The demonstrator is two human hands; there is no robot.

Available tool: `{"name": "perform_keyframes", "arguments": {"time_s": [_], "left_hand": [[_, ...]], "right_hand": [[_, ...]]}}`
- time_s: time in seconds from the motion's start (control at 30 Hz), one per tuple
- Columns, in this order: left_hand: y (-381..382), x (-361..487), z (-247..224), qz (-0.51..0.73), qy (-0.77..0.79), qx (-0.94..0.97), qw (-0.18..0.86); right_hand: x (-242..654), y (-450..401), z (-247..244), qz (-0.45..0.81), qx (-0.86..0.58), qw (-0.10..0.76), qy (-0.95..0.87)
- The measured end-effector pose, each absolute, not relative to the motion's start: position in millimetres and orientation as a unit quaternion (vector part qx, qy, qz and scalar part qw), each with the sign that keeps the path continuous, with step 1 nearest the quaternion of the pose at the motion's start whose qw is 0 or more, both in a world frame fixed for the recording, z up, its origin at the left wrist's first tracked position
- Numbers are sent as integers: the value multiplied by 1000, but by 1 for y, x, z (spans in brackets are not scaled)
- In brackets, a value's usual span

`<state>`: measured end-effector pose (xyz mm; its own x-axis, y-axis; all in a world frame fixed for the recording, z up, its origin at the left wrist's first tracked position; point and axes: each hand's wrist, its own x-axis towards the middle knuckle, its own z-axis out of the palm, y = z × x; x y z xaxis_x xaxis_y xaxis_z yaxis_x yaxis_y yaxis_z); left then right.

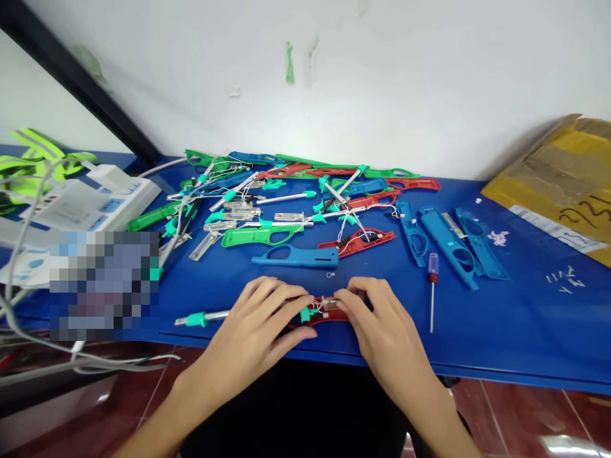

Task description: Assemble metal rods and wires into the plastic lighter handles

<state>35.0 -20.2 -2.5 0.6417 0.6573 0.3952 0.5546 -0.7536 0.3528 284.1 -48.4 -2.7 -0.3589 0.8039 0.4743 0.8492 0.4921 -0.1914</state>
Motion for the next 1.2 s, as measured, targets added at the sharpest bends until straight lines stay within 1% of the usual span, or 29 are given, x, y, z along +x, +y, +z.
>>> {"name": "perform_keyframes", "arguments": {"time_s": [0.2, 0.43, 0.73, 0.9, 1.07, 1.2], "left_hand": [[-20, 34, -3, 258, 341, 898, 100], [-20, 34, -2, 256, 341, 898, 107], [-18, 37, 4, 195, 343, 917, 55], [-18, 39, 4, 194, 348, 915, 54], [-20, 39, 1, 203, 348, 914, 35], [-23, 37, -2, 233, 333, 913, 12]], "right_hand": [[290, -51, -3, -17, -487, 245, -838], [296, -57, -5, 16, -462, 246, -852], [298, -54, -4, 24, -439, 227, -869], [297, -57, -3, 9, -443, 217, -870], [295, -62, -1, -43, -438, 189, -878], [297, -63, -6, -63, -422, 184, -886]]}}
